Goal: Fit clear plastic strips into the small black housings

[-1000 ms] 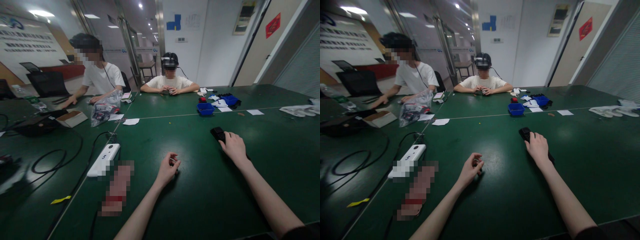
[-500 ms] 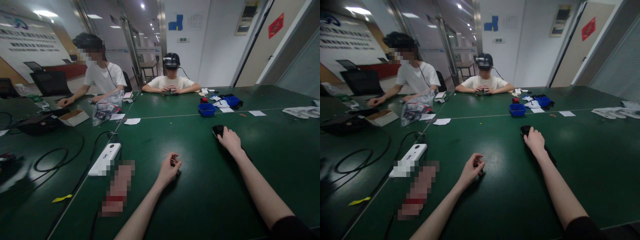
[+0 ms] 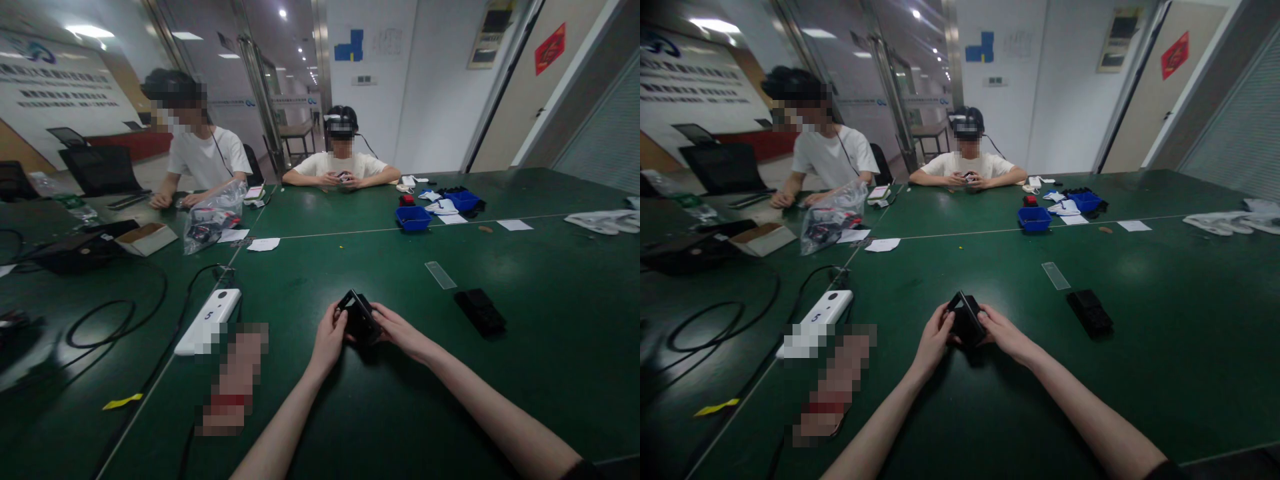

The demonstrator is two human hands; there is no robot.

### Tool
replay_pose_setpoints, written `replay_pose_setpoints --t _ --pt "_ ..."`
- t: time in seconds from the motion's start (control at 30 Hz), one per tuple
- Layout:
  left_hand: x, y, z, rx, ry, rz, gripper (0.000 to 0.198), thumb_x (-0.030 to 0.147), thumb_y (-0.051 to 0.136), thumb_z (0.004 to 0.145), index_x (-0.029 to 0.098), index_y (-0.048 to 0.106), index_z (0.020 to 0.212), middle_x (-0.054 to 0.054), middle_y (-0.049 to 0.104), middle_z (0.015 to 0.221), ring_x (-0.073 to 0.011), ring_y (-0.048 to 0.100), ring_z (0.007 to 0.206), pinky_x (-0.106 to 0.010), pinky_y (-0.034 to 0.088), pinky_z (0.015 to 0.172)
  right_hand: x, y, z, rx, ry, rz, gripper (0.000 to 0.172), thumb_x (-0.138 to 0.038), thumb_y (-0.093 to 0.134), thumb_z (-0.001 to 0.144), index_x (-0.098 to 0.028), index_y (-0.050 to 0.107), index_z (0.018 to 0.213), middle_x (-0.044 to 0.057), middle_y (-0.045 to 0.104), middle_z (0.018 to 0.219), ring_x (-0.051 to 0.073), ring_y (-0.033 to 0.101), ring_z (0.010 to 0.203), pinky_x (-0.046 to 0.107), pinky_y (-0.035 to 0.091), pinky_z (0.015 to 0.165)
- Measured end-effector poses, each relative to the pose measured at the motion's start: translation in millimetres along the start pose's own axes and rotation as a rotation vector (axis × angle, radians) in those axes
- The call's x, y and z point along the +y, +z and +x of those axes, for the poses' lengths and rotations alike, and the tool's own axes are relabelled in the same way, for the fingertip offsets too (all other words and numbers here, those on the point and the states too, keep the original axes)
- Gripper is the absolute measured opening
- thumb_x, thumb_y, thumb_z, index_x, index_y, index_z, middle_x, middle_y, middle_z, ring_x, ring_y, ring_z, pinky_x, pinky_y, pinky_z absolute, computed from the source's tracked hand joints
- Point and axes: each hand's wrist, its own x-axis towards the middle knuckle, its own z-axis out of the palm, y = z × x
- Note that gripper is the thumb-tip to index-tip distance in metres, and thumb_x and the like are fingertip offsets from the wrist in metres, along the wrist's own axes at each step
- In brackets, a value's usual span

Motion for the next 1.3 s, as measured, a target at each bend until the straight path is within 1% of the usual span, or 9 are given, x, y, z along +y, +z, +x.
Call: replay_pose_setpoints --t 0.17,0.27,0.47,0.6,0.73,0.87,0.97,1.13,1.3 --pt "-0.3 -1.8 -0.1 0.017 0.007 0.052 0.033 0.040 0.050 0.081 0.015 0.049 0.103 0.003 0.049 0.067 -0.0061 0.046 0.045 -0.016 0.041 0.036 11.4 3.0 2.8 -0.063 0.056 -0.047 0.035 -0.037 0.040 0.088 -0.020 0.048 0.117 0.004 0.065 0.090 0.014 0.065 0.070 0.030 0.055 0.062" --pt "0.8 -0.3 -2.5 -0.030 -0.009 0.062 0.031 0.038 0.050 0.081 0.017 0.048 0.103 0.006 0.045 0.063 -0.0045 0.043 0.039 -0.014 0.036 0.033 8.8 -11.7 8.1 0.044 0.049 -0.265 0.032 -0.027 0.039 0.088 -0.016 0.051 0.115 0.003 0.064 0.076 0.012 0.062 0.057 0.027 0.053 0.052" --pt "5.2 0.8 -5.6 -0.065 -0.027 0.128 0.023 0.032 0.050 0.081 0.018 0.049 0.098 0.008 0.040 0.060 -0.0034 0.038 0.035 -0.014 0.030 0.031 -1.4 -63.5 9.6 0.491 -0.204 -1.027 0.033 -0.022 0.034 0.088 -0.013 0.056 0.111 0.012 0.065 0.099 0.020 0.060 0.095 0.037 0.046 0.086" --pt "5.4 0.4 -5.2 -0.075 0.013 0.170 0.020 0.030 0.051 0.080 0.016 0.052 0.094 0.008 0.040 0.058 -0.0039 0.039 0.038 -0.014 0.029 0.035 1.7 -90.0 5.1 0.662 -0.123 -1.470 0.039 -0.027 0.038 0.087 -0.007 0.053 0.118 0.020 0.056 0.116 0.030 0.050 0.112 0.042 0.038 0.094" --pt "2.8 0.2 -4.1 -0.083 0.024 0.187 0.022 0.031 0.051 0.080 0.016 0.052 0.095 0.007 0.042 0.057 -0.0044 0.039 0.038 -0.014 0.029 0.036 10.1 -101.1 3.8 0.746 -0.023 -1.601 0.049 -0.034 0.037 0.088 -0.001 0.045 0.124 0.028 0.050 0.124 0.035 0.043 0.120 0.048 0.034 0.096" --pt "1.5 0.5 -3.7 -0.080 0.022 0.193 0.021 0.032 0.051 0.080 0.016 0.052 0.095 0.007 0.043 0.057 -0.0044 0.039 0.037 -0.014 0.029 0.036 14.8 -104.6 4.7 0.732 0.045 -1.623 0.056 -0.038 0.031 0.090 0.004 0.041 0.126 0.032 0.049 0.124 0.036 0.045 0.118 0.047 0.035 0.094" --pt "2.5 1.1 -4.3 -0.086 0.018 0.179 0.022 0.032 0.051 0.080 0.016 0.052 0.095 0.007 0.043 0.058 -0.0046 0.040 0.037 -0.015 0.030 0.035 11.6 -101.9 4.6 0.673 0.033 -1.597 0.054 -0.039 0.030 0.091 0.001 0.044 0.124 0.028 0.055 0.117 0.033 0.053 0.109 0.044 0.040 0.089" --pt "3.7 0.9 -4.8 -0.089 0.020 0.175 0.024 0.034 0.052 0.080 0.016 0.053 0.095 0.007 0.044 0.058 -0.0055 0.041 0.038 -0.015 0.031 0.036 2.3 -81.3 4.0 0.554 -0.122 -1.511 0.041 -0.034 0.038 0.088 -0.011 0.050 0.121 0.018 0.060 0.106 0.028 0.056 0.096 0.039 0.045 0.082" --pt "4.5 0.4 -4.4 -0.090 0.020 0.199 0.022 0.032 0.051 0.080 0.016 0.053 0.096 0.006 0.046 0.058 -0.0061 0.042 0.040 -0.016 0.031 0.037 6.1 -58.3 5.9 0.475 -0.218 -1.461 0.037 -0.030 0.039 0.088 -0.013 0.054 0.118 0.017 0.057 0.113 0.026 0.053 0.103 0.038 0.044 0.086"
